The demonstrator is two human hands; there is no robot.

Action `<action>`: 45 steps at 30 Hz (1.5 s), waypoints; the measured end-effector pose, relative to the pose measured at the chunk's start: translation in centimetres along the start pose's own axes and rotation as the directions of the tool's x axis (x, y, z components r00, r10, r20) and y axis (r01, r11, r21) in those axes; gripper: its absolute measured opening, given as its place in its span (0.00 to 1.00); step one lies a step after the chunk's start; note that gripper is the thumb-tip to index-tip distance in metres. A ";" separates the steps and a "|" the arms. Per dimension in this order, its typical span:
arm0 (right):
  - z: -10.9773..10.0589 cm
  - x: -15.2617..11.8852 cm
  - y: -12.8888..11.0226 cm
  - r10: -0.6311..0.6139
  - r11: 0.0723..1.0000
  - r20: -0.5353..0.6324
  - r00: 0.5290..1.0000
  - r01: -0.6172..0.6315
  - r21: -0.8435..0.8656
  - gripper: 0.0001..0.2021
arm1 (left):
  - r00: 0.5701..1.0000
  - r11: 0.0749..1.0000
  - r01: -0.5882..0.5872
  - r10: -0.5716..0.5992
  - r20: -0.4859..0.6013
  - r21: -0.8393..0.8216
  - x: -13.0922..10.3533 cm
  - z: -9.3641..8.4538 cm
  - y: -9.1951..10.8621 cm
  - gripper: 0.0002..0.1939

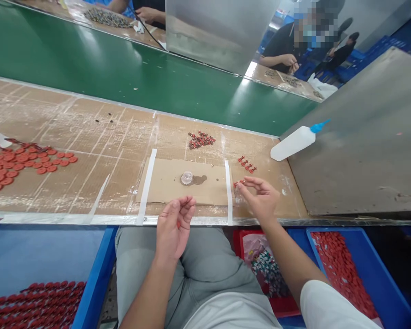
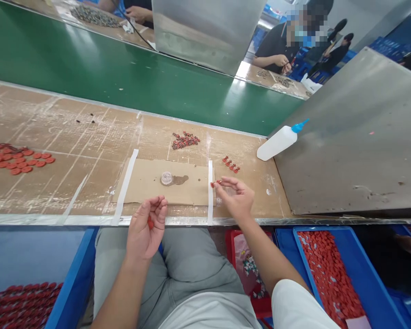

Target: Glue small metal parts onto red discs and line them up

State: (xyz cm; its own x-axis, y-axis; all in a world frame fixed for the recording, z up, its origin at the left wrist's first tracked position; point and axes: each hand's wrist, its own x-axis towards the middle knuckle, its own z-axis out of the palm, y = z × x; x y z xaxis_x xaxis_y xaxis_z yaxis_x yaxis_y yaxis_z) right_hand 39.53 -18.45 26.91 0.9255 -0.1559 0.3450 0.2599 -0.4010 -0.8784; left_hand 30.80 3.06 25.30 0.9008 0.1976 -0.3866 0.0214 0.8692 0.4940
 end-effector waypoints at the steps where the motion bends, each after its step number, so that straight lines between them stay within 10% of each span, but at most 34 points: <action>1: -1.3 1.0 0.9 -0.031 0.991 -0.022 0.999 0.028 -0.133 0.16 | 1.000 1.000 0.010 -0.011 -0.010 -0.014 0.0 0.0 0.1 0.10; 8: -6.3 5.2 6.6 -0.259 0.703 0.029 0.965 0.209 -0.680 0.14 | 0.997 0.996 0.067 -0.070 -0.035 -0.064 0.4 0.5 0.3 0.10; 24: -5.7 4.5 6.2 -0.441 0.551 0.042 0.897 0.307 -0.776 0.13 | 0.995 0.993 0.082 -0.077 0.068 -0.081 0.3 0.6 0.3 0.19; 30: -1.1 -3.1 -0.7 -0.541 0.732 0.291 0.789 0.612 -0.299 0.12 | 0.983 0.987 0.104 -0.083 0.165 -0.120 0.0 1.2 0.4 0.25; 41: 7.0 -7.7 -4.8 -0.556 0.814 0.531 0.639 0.546 0.196 0.17 | 0.984 0.983 0.085 -0.057 0.170 -0.164 -0.3 1.2 0.5 0.25; 45: 7.0 -8.5 -4.6 -0.364 0.925 0.579 0.730 0.358 0.132 0.16 | 0.989 0.981 0.052 -0.025 0.144 -0.187 -0.2 0.9 0.5 0.22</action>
State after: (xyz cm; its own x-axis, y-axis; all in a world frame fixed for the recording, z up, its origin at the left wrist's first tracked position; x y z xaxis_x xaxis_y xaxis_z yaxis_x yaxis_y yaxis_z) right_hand 32.42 -8.93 25.68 0.7399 0.5546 0.3806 0.6074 -0.3078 -0.7323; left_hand 31.01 3.02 26.28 0.9531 0.1088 -0.2824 -0.0135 0.9475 0.3193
